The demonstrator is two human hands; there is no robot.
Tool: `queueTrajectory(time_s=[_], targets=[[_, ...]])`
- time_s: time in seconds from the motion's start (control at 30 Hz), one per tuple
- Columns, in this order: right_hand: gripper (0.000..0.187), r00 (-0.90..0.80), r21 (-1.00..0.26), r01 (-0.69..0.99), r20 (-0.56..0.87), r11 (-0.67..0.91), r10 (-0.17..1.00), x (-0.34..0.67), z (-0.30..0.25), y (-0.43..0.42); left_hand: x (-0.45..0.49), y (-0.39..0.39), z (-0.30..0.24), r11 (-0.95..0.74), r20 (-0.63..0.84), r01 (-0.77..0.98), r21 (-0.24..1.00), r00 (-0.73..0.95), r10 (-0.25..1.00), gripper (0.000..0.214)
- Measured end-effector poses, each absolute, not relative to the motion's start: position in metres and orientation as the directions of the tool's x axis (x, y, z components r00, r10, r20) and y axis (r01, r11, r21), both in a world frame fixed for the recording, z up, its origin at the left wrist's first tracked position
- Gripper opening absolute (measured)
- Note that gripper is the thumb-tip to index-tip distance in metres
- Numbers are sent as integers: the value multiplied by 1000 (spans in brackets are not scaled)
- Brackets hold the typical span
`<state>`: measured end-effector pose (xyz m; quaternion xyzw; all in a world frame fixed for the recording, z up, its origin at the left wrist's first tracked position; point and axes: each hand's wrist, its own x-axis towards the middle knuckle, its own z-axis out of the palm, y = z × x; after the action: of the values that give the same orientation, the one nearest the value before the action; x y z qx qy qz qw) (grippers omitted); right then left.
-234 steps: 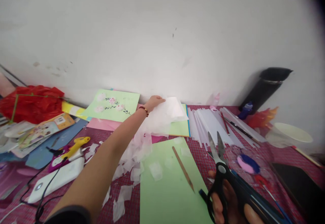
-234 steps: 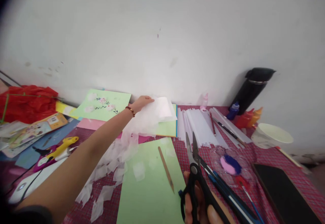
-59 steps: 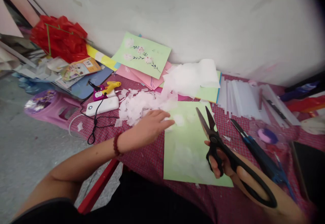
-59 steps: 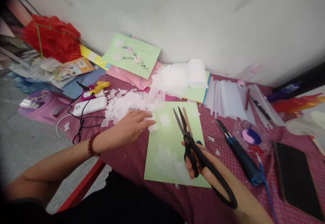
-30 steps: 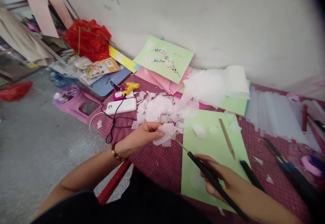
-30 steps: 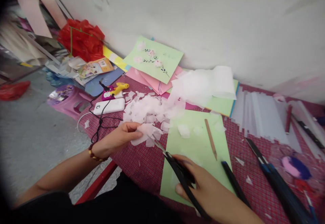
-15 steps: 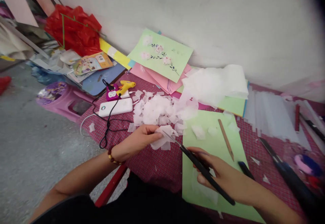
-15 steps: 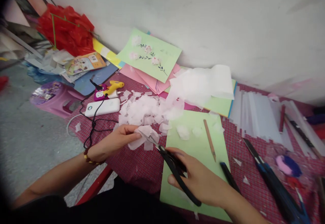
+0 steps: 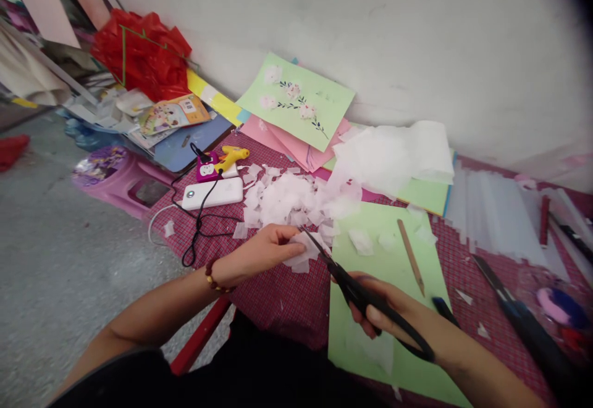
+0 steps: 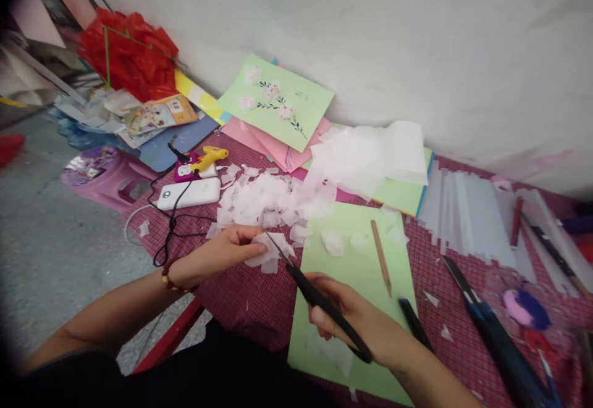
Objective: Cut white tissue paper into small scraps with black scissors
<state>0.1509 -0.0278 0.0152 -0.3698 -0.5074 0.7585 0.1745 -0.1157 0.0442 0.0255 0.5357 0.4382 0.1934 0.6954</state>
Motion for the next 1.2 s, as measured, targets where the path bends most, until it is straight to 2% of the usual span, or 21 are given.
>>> queueTrajectory(time_s=[0.27, 0.47, 0.7, 0.9, 1.03, 1.2], targets=[[66, -554, -865, 118, -465, -488, 690, 157, 12, -34, -115, 43, 14, 425, -443, 173, 888, 565, 696, 20], [60, -617, -950, 154, -308, -273, 724, 174, 12, -28, -120, 52, 17, 434, -429, 92, 896, 428, 796, 18], [57, -626, -931, 230, -364, -283, 689, 178, 16, -33, -119, 69, 36, 296, -293, 47, 954, 355, 887, 24], [51, -669, -940, 185, -335, -287, 663, 167, 24, -27, -109, 62, 27, 325, -372, 182, 928, 445, 815, 25], [52, -680, -947, 166, -312, -274, 664, 161, 23, -21, -104, 56, 23, 365, -403, 174, 915, 455, 794, 24], [59, -667, -955, 132, -285, -267, 688, 158, 20, -17, -103, 58, 26, 348, -375, 146, 926, 457, 806, 23]])
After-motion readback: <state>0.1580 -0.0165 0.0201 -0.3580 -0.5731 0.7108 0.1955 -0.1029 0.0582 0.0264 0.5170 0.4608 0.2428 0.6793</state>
